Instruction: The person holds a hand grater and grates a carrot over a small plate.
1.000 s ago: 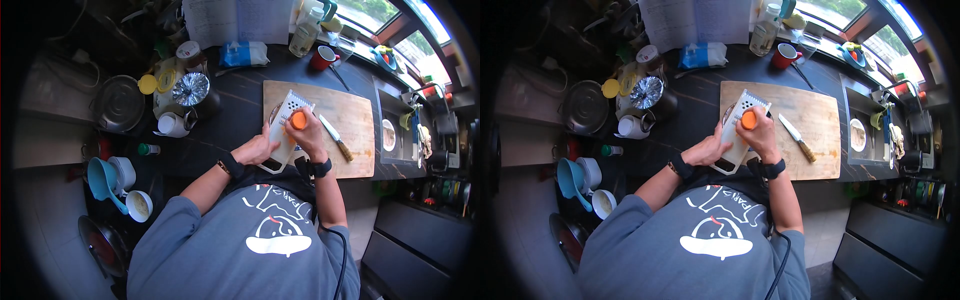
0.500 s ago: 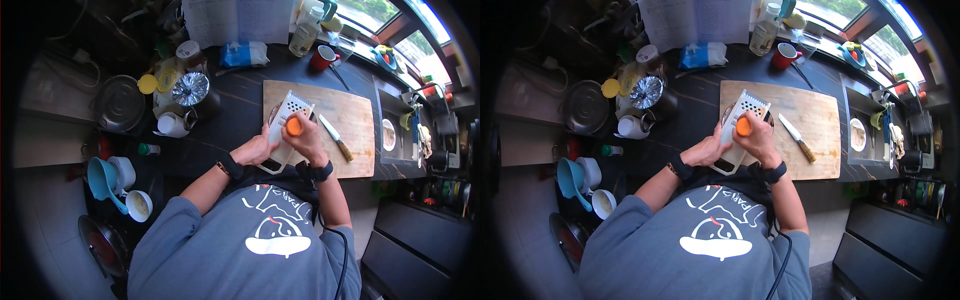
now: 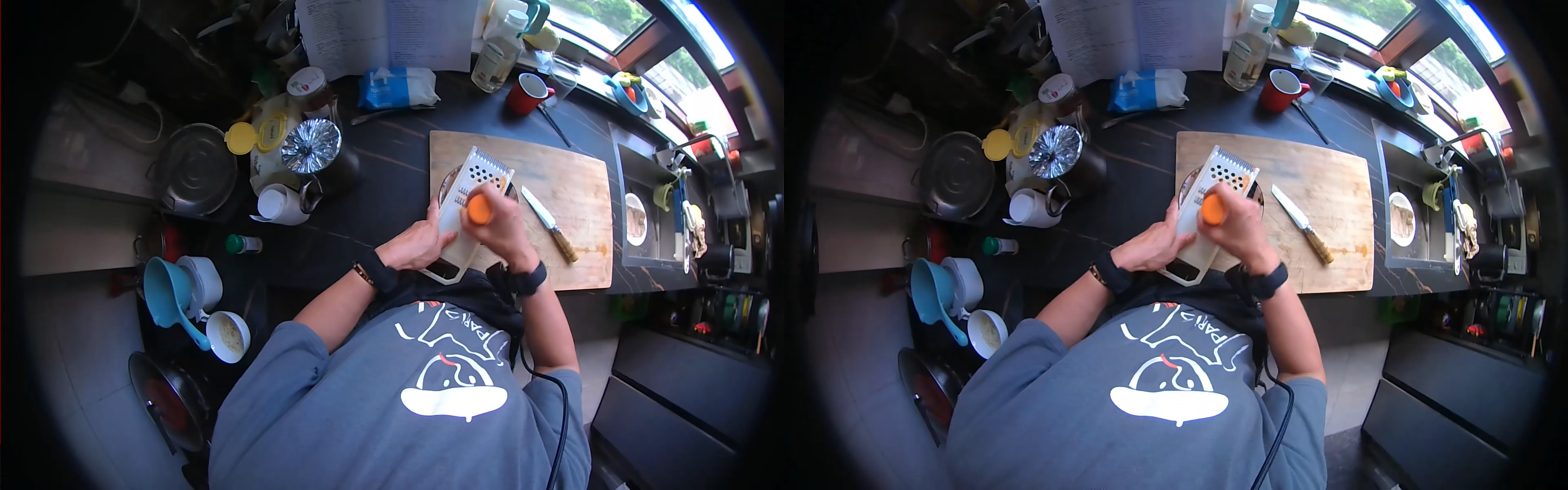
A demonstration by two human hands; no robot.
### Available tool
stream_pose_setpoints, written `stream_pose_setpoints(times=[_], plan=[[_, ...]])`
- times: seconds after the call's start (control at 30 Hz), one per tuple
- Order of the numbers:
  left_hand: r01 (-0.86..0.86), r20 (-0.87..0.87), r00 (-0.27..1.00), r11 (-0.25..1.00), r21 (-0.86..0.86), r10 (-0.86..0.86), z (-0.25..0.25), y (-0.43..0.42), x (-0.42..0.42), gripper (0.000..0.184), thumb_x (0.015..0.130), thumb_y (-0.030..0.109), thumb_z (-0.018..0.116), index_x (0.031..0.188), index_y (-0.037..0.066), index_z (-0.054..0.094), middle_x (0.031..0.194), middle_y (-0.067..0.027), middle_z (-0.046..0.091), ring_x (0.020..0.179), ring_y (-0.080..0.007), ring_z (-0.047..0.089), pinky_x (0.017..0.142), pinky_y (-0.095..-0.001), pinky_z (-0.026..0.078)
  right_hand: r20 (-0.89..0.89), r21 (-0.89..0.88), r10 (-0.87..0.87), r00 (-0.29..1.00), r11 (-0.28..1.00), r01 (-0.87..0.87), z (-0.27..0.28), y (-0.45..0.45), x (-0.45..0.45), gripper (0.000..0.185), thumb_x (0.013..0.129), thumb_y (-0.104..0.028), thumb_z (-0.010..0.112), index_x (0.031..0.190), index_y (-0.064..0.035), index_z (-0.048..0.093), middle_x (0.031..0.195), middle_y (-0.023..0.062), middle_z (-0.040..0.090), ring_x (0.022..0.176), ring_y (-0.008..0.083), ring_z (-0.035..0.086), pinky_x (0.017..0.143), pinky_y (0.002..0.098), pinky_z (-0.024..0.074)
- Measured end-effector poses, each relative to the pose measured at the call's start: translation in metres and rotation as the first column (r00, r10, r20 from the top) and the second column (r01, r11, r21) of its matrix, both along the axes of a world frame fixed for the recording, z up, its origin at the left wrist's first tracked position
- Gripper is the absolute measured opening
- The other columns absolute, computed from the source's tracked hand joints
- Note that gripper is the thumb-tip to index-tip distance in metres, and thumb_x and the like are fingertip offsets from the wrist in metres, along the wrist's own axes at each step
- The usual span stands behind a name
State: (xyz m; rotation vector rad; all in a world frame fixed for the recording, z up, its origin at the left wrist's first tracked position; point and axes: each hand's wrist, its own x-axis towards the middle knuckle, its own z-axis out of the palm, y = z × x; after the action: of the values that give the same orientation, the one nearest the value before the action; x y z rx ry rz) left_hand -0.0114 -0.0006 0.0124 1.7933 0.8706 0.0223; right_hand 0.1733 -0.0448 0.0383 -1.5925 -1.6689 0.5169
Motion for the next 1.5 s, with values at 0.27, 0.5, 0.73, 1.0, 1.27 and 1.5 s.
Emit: stream_pose_setpoints(times=[0.27, 0.5, 0.73, 1.0, 1.27, 1.5], plan=[[-0.003, -0.009, 1.0, 1.0, -0.007, 0.003, -0.001, 0.001, -0.002, 0.082, 0.099, 0.028, 0.047, 0.142, -0.015, -0.007, 0.112, -0.04, 0.056, 0.107, -0.0467, 0.059, 0.094, -0.0424, 0.046, -0.051, -0.013, -0.092, 0.994, 0.996, 0.091, -0.001, 0.009, 0.007, 0.027, 0.074, -0.018, 0.072, 0.092, -0.0044, 0.058, 0.08, 0.0183, 0.066, 0.076, 0.0354, 0.067, 0.069, 0.0382, 0.0543], [0.009, 0.041, 0.999, 1.0, 0.021, -0.01, -0.01, -0.001, -0.002, 0.081, 0.099, 0.029, 0.046, 0.142, -0.017, -0.005, 0.112, -0.0404, 0.056, 0.106, -0.0467, 0.059, 0.095, -0.0424, 0.046, -0.085, -0.011, -0.234, 0.969, 0.972, 0.234, -0.006, 0.026, 0.027, 0.022, 0.075, -0.012, 0.073, 0.09, -0.0027, 0.059, 0.079, 0.0103, 0.066, 0.073, 0.0172, 0.065, 0.07, 0.0306, 0.0525], [0.015, -0.014, 1.0, 1.0, 0.013, -0.015, -0.013, 0.001, -0.001, 0.08, 0.099, 0.029, 0.046, 0.141, -0.018, -0.005, 0.112, -0.0402, 0.056, 0.106, -0.0459, 0.06, 0.094, -0.0416, 0.046, -0.093, -0.023, -0.038, 0.995, 0.999, 0.036, -0.009, 0.003, 0.007, 0.026, 0.073, -0.018, 0.073, 0.09, -0.003, 0.06, 0.077, 0.0158, 0.065, 0.072, 0.0294, 0.068, 0.067, 0.0355, 0.0537], [0.0, 0.062, 0.998, 0.999, 0.039, -0.002, -0.013, 0.0, -0.003, 0.08, 0.099, 0.03, 0.045, 0.141, -0.018, -0.004, 0.11, -0.041, 0.056, 0.106, -0.0462, 0.06, 0.094, -0.0421, 0.046, -0.095, 0.012, -0.136, 0.986, 0.99, 0.138, -0.003, 0.01, 0.013, 0.028, 0.073, -0.018, 0.073, 0.093, -0.004, 0.059, 0.076, 0.0157, 0.065, 0.072, 0.0297, 0.068, 0.067, 0.036, 0.0538], [0.015, 0.037, 0.999, 0.999, 0.034, -0.016, -0.011, -0.001, -0.003, 0.08, 0.099, 0.029, 0.045, 0.142, -0.016, -0.005, 0.11, -0.0402, 0.057, 0.104, -0.0466, 0.06, 0.093, -0.0425, 0.047, -0.1, 0.021, -0.205, 0.974, 0.978, 0.208, -0.007, 0.023, 0.025, 0.027, 0.075, -0.018, 0.073, 0.092, -0.0035, 0.059, 0.076, 0.017, 0.065, 0.071, 0.0306, 0.068, 0.065, 0.0364, 0.0538], [0.029, -0.012, 1.0, 1.0, 0.009, -0.029, -0.002, 0.0, -0.003, 0.08, 0.098, 0.027, 0.046, 0.142, -0.015, -0.005, 0.111, -0.0396, 0.057, 0.105, -0.0461, 0.06, 0.093, -0.0426, 0.047, -0.059, -0.02, -0.072, 0.996, 0.997, 0.071, -0.002, 0.001, 0.006, 0.027, 0.075, -0.018, 0.073, 0.092, -0.0043, 0.059, 0.078, 0.0164, 0.066, 0.074, 0.0313, 0.068, 0.068, 0.0361, 0.0542]])
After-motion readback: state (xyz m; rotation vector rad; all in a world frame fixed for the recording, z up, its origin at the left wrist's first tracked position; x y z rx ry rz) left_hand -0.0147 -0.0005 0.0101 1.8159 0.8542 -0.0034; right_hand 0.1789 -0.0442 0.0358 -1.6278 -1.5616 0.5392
